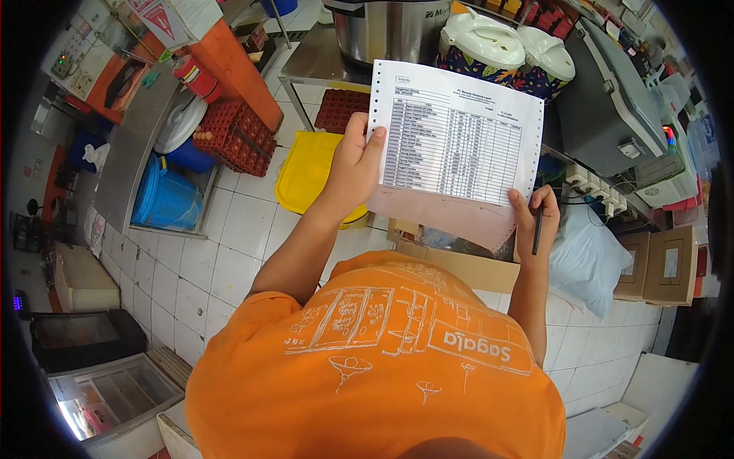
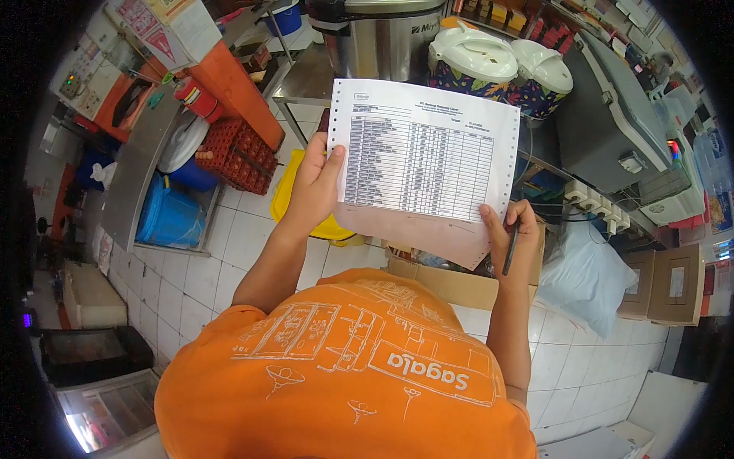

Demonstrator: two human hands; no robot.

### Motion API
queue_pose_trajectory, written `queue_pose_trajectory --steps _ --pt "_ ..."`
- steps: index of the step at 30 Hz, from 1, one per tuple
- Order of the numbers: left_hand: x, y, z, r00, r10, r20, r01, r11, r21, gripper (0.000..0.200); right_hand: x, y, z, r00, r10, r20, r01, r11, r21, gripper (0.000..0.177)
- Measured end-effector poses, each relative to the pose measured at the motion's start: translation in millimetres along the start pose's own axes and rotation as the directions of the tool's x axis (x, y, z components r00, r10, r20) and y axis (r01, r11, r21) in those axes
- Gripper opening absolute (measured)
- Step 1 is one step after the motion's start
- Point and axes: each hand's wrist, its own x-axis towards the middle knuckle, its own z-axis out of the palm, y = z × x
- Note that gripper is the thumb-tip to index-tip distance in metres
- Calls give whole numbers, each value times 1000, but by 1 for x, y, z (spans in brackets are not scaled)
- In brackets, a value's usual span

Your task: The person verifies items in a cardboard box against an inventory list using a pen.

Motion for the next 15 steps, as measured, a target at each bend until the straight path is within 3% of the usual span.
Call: queue_pose_trajectory --steps 15 --pt "-1 -1 2 1000 5 5 -5 1000 -21 19 -2 1 -3 1000 10 8 -10 999 45 40"
